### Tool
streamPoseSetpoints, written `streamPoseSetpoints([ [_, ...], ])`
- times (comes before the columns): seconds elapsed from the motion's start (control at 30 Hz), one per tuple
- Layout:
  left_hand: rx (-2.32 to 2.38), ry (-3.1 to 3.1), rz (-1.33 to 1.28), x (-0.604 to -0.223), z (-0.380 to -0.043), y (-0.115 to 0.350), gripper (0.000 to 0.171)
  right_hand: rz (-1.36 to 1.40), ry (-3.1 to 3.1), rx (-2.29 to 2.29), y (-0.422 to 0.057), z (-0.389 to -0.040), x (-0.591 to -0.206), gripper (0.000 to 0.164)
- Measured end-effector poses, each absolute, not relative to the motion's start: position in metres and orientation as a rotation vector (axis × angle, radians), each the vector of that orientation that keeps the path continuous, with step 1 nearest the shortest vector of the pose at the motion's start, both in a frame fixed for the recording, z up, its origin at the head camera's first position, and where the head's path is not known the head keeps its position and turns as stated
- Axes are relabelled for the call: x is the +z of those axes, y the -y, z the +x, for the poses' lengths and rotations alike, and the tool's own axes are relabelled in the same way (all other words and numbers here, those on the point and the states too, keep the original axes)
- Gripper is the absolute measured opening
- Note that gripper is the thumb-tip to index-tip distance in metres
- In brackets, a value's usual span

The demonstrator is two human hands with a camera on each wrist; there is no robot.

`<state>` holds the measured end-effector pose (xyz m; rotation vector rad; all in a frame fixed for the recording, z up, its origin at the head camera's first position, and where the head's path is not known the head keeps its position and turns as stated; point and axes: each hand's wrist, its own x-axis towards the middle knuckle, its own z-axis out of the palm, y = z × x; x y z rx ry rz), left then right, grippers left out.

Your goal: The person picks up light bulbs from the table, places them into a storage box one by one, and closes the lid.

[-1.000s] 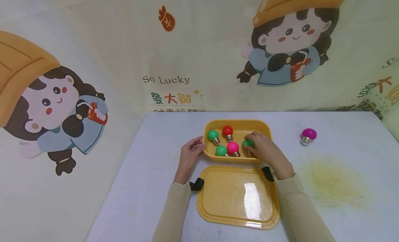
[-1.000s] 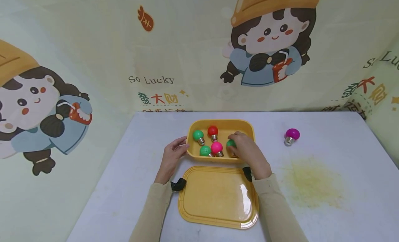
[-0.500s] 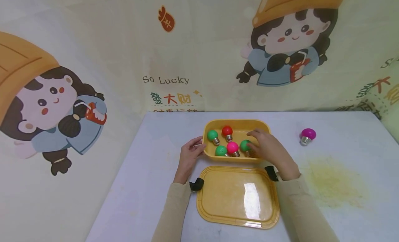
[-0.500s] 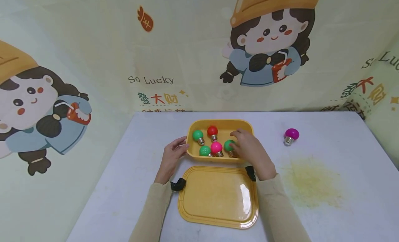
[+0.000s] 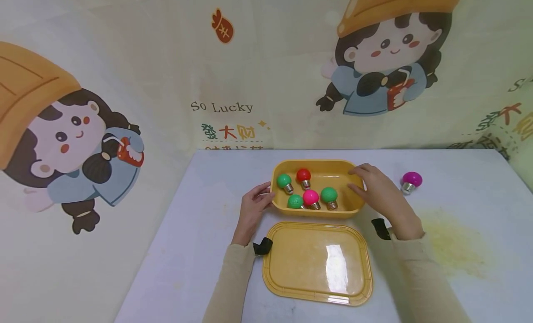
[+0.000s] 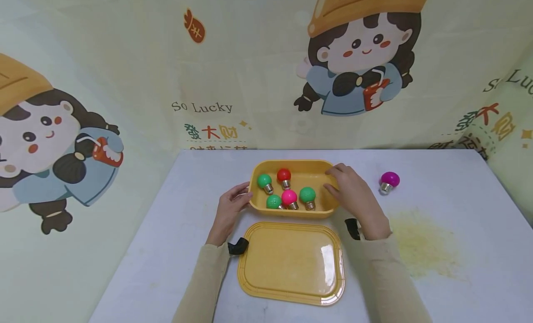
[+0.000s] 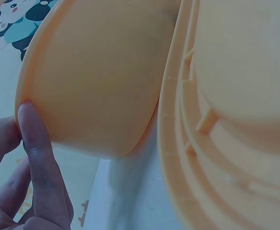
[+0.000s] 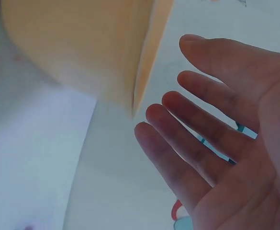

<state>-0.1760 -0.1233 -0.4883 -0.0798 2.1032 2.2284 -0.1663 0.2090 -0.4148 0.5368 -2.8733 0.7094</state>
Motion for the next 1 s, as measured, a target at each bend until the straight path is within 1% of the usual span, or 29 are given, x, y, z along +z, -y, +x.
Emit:
streamPoseSetpoints([
  [0.2, 2.245, -2.091, -0.07, -0.489, -0.177, 0.123, 0.039, 0.517, 2.855, 0.711, -0.224, -0.168, -0.415, 0.034],
  [0.47, 2.238, -2.092, -0.078, -0.488, -0.175, 0.123, 0.041, 0.47, 2.848, 0.678, -0.245, -0.168, -0.419, 0.036],
  [0.8, 2.245, -2.108, -0.072, -0.488, -0.175, 0.123, 0.038, 0.405, 2.882, 0.648, -0.27, -0.171, -0.428, 0.036],
  [1.0, 2.253, -2.1, -0.025, -0.489, -0.174, 0.124, 0.04, 0.299, 2.938, 0.648, -0.283, -0.174, -0.431, 0.037],
])
